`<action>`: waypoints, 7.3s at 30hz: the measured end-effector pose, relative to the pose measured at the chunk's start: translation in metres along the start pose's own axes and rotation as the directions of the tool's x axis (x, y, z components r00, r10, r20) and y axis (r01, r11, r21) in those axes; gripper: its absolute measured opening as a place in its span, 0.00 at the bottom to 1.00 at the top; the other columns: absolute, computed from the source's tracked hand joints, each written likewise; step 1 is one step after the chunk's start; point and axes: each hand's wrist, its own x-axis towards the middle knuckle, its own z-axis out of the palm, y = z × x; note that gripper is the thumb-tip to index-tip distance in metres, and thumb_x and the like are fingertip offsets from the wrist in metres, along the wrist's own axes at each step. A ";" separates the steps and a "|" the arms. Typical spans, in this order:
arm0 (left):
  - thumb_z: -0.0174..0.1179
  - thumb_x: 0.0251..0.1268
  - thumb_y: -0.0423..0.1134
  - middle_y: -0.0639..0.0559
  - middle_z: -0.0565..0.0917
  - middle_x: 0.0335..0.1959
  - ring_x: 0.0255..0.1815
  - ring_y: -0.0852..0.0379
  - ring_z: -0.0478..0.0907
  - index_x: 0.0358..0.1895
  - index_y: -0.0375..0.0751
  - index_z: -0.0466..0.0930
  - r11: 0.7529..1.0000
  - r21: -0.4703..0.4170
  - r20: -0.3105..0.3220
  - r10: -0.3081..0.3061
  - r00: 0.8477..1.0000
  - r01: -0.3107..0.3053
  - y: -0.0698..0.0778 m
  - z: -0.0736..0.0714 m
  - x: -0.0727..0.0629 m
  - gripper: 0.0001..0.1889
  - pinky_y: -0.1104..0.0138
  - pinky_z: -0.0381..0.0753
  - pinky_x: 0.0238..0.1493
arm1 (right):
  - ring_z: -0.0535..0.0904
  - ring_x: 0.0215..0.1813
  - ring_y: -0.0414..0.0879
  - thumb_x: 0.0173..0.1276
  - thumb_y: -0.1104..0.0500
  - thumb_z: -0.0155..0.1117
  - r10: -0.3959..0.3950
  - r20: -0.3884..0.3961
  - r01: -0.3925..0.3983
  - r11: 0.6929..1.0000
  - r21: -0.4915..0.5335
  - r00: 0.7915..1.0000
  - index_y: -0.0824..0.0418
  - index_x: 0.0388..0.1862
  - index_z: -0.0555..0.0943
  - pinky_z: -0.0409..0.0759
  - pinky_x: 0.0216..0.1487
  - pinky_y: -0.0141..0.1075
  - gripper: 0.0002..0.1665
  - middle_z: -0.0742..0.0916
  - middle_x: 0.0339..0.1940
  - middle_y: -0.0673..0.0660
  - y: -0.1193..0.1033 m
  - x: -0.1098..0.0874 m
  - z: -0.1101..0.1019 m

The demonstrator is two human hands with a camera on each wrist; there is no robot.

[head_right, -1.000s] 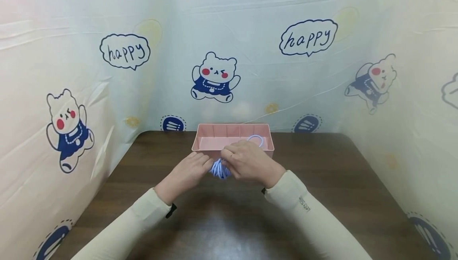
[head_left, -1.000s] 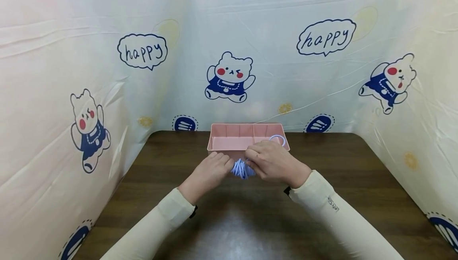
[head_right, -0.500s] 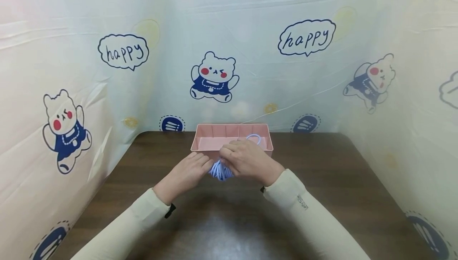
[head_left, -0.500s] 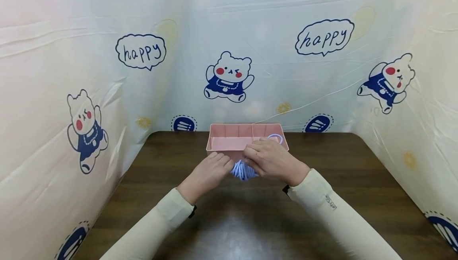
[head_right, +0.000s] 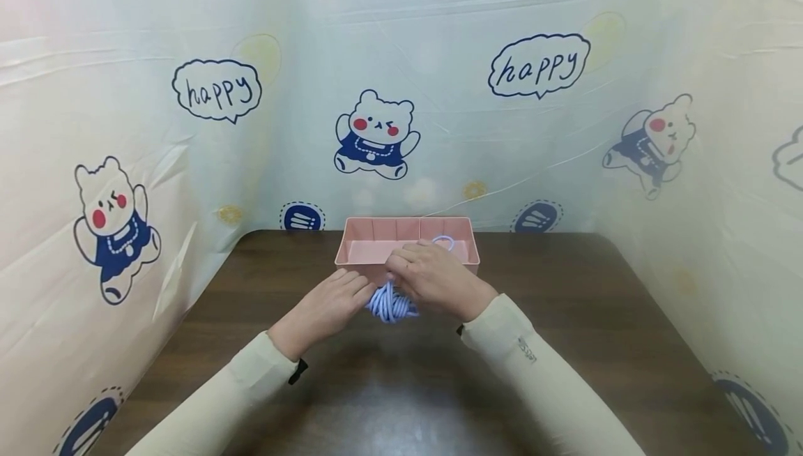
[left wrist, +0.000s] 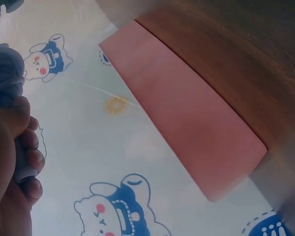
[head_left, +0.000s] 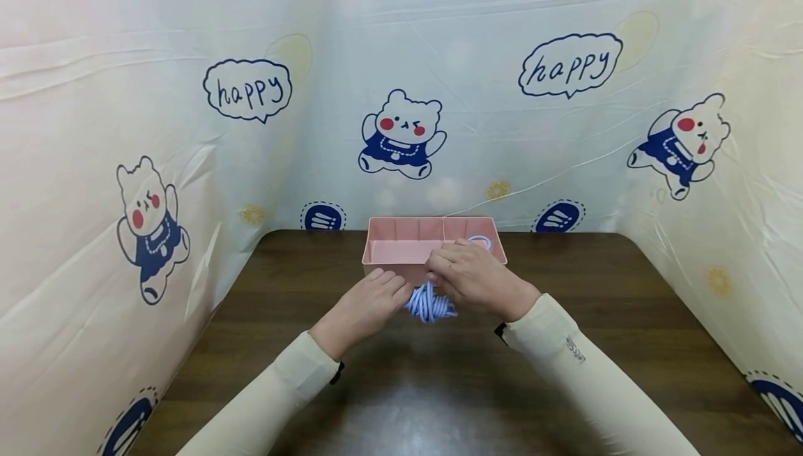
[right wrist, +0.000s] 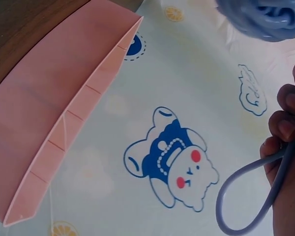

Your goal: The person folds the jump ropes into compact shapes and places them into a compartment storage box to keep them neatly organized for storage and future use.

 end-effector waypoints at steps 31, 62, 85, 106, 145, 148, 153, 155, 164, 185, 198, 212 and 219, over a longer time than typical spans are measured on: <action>0.66 0.60 0.27 0.46 0.77 0.37 0.38 0.52 0.71 0.48 0.32 0.75 1.000 -0.020 -0.156 -0.002 0.988 -0.001 -0.001 0.000 0.005 0.14 0.64 0.76 0.43 | 0.78 0.39 0.40 0.79 0.45 0.38 0.228 -0.147 -0.124 0.852 0.509 0.962 0.58 0.49 0.78 0.79 0.43 0.37 0.24 0.83 0.39 0.48 0.018 -0.024 0.072; 0.69 0.58 0.29 0.42 0.78 0.32 0.26 0.52 0.69 0.49 0.27 0.75 0.964 0.098 -0.241 -0.219 0.945 0.248 -0.012 0.004 -0.002 0.18 0.64 0.69 0.24 | 0.71 0.29 0.39 0.73 0.61 0.57 0.490 0.047 -0.454 0.762 0.461 0.871 0.60 0.41 0.73 0.73 0.28 0.34 0.04 0.75 0.28 0.47 -0.013 -0.018 0.094; 0.66 0.61 0.31 0.43 0.77 0.27 0.21 0.53 0.70 0.43 0.28 0.75 0.903 0.132 -0.193 -0.381 0.904 0.409 -0.014 0.010 0.005 0.12 0.64 0.69 0.20 | 0.71 0.27 0.34 0.74 0.56 0.59 0.334 -0.003 -0.318 0.901 0.294 0.943 0.54 0.40 0.77 0.72 0.29 0.27 0.04 0.79 0.27 0.41 -0.030 -0.014 0.113; 0.65 0.61 0.30 0.42 0.77 0.21 0.17 0.52 0.71 0.36 0.29 0.75 0.867 0.186 -0.200 -0.428 0.881 0.463 -0.004 0.018 0.008 0.08 0.62 0.72 0.17 | 0.62 0.18 0.34 0.63 0.64 0.63 0.128 -0.382 -0.115 0.992 0.058 0.915 0.57 0.23 0.72 0.61 0.19 0.24 0.11 0.68 0.16 0.44 -0.042 -0.005 0.101; 0.61 0.65 0.28 0.43 0.77 0.26 0.26 0.48 0.75 0.35 0.32 0.77 0.936 0.183 -0.068 -0.294 0.953 0.301 0.001 0.018 0.010 0.03 0.58 0.76 0.29 | 0.80 0.26 0.39 0.67 0.54 0.67 0.137 -0.297 -0.146 0.989 -0.009 0.945 0.59 0.37 0.86 0.79 0.28 0.35 0.09 0.87 0.29 0.50 -0.022 0.004 0.060; 0.60 0.65 0.28 0.43 0.76 0.25 0.25 0.48 0.74 0.34 0.32 0.76 0.942 0.185 -0.079 -0.271 0.959 0.281 0.002 0.019 0.011 0.03 0.58 0.75 0.29 | 0.80 0.26 0.38 0.62 0.56 0.72 0.158 -0.307 -0.164 0.986 0.009 0.938 0.58 0.36 0.86 0.79 0.29 0.34 0.07 0.86 0.26 0.48 -0.020 0.005 0.058; 0.62 0.64 0.28 0.45 0.74 0.24 0.24 0.49 0.71 0.34 0.32 0.77 0.949 0.185 -0.064 -0.247 0.967 0.255 0.005 0.018 0.009 0.04 0.59 0.73 0.28 | 0.74 0.27 0.38 0.59 0.55 0.75 0.146 -0.289 -0.145 0.989 0.023 0.946 0.58 0.34 0.88 0.74 0.29 0.30 0.08 0.80 0.25 0.47 -0.015 0.005 0.056; 0.63 0.63 0.28 0.45 0.74 0.24 0.23 0.50 0.71 0.34 0.32 0.77 0.955 0.171 -0.053 -0.238 0.970 0.243 0.005 0.017 0.008 0.04 0.60 0.73 0.27 | 0.73 0.32 0.40 0.58 0.54 0.76 0.135 -0.274 -0.126 0.991 0.051 0.952 0.57 0.33 0.89 0.74 0.34 0.31 0.08 0.79 0.28 0.48 -0.011 0.004 0.055; 0.61 0.63 0.25 0.47 0.76 0.26 0.26 0.52 0.72 0.35 0.34 0.77 0.984 0.072 -0.003 -0.163 0.987 0.163 0.005 0.014 0.005 0.03 0.61 0.75 0.31 | 0.82 0.43 0.39 0.55 0.56 0.78 0.086 -0.181 -0.029 0.954 0.298 0.980 0.59 0.37 0.89 0.79 0.48 0.31 0.12 0.87 0.41 0.50 0.004 -0.002 0.051; 0.69 0.58 0.31 0.51 0.80 0.34 0.33 0.57 0.73 0.41 0.39 0.79 0.998 -0.060 0.045 -0.029 0.999 0.032 -0.004 0.000 0.004 0.10 0.68 0.78 0.41 | 0.79 0.52 0.40 0.57 0.55 0.76 0.189 0.004 -0.152 0.775 0.614 0.982 0.53 0.48 0.86 0.79 0.51 0.38 0.18 0.85 0.50 0.46 0.009 -0.019 0.047; 0.65 0.64 0.36 0.57 0.78 0.33 0.33 0.62 0.73 0.38 0.43 0.77 0.872 -0.474 -0.005 -0.143 0.990 0.123 0.000 0.001 0.003 0.06 0.70 0.78 0.39 | 0.66 0.62 0.57 0.70 0.39 0.55 0.189 -0.006 -0.080 0.446 0.892 0.982 0.67 0.53 0.79 0.72 0.57 0.40 0.32 0.74 0.59 0.68 0.005 -0.022 0.044; 0.62 0.67 0.35 0.59 0.83 0.32 0.30 0.63 0.78 0.44 0.43 0.80 0.528 -0.798 0.162 -0.279 0.946 0.292 0.009 -0.007 0.009 0.06 0.67 0.81 0.36 | 0.63 0.69 0.62 0.61 0.36 0.65 0.130 -0.059 0.060 -0.005 0.998 0.990 0.71 0.69 0.64 0.63 0.67 0.51 0.51 0.72 0.67 0.65 0.000 -0.022 0.058; 0.59 0.70 0.35 0.45 0.84 0.31 0.29 0.51 0.82 0.45 0.38 0.80 0.280 -0.921 0.182 -0.303 0.936 0.270 0.017 -0.007 0.012 0.06 0.63 0.84 0.36 | 0.69 0.65 0.53 0.58 0.41 0.72 0.214 -0.008 0.010 -0.009 1.000 0.977 0.61 0.71 0.67 0.66 0.67 0.45 0.47 0.75 0.66 0.60 -0.006 -0.026 0.056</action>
